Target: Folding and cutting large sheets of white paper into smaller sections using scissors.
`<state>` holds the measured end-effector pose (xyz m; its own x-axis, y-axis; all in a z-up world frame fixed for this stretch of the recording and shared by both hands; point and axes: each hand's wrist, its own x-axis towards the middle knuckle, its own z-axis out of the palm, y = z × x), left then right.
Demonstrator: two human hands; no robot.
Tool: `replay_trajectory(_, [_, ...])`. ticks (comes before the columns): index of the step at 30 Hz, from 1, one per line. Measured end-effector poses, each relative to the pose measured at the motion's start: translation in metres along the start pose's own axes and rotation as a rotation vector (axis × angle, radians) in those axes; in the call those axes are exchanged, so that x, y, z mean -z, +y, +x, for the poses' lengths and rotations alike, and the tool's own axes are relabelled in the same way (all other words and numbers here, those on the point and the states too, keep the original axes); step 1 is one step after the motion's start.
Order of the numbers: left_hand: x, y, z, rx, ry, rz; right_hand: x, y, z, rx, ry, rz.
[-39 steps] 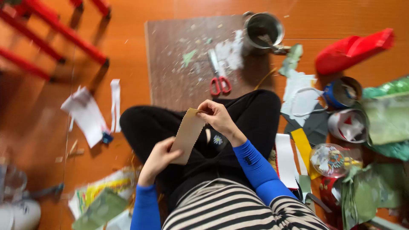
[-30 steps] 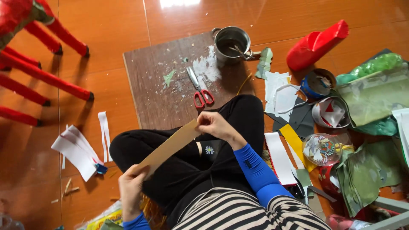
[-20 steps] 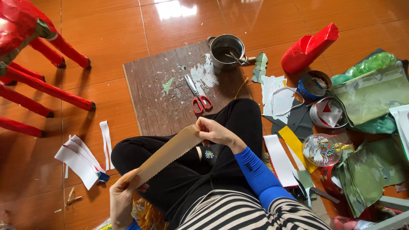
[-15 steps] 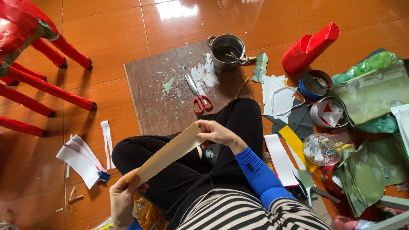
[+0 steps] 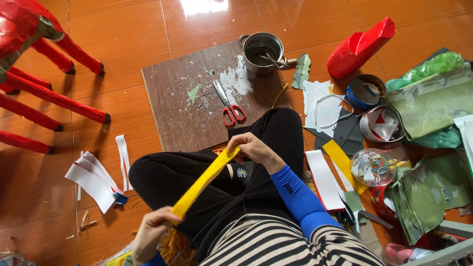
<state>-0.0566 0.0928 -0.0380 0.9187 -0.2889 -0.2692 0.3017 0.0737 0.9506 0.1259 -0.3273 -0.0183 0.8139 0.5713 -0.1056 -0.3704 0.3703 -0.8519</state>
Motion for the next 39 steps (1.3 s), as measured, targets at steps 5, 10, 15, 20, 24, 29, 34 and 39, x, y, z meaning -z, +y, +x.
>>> replay_trajectory(5, [-0.038,0.041,0.008,0.139,-0.22,-0.035,-0.01,-0.008,-0.003,-0.018,-0.12,-0.268])
replay_trajectory(10, [-0.104,0.069,0.061,0.213,-0.163,0.012,-0.041,0.001,0.002,-0.078,-0.267,-0.377])
replay_trajectory(15, [-0.11,0.027,0.088,0.098,-0.275,0.104,-0.027,0.018,0.0,0.044,-0.258,-0.477])
replay_trajectory(20, [-0.112,0.028,0.088,0.017,-0.256,0.035,-0.031,0.004,-0.002,0.067,-0.14,-0.381])
replay_trajectory(24, [-0.109,0.017,0.09,0.062,-0.191,-0.003,-0.026,0.008,0.011,0.274,0.013,-0.458])
replay_trajectory(29, [-0.1,-0.008,0.091,0.073,-0.103,-0.073,-0.106,-0.096,-0.03,0.605,-0.102,-0.665])
replay_trajectory(34, [-0.121,0.048,0.076,0.24,-0.044,-0.149,-0.171,-0.149,-0.062,0.908,-1.061,0.039])
replay_trajectory(39, [-0.118,0.041,0.068,0.177,0.004,-0.226,-0.164,-0.103,-0.087,0.862,-0.818,0.236])
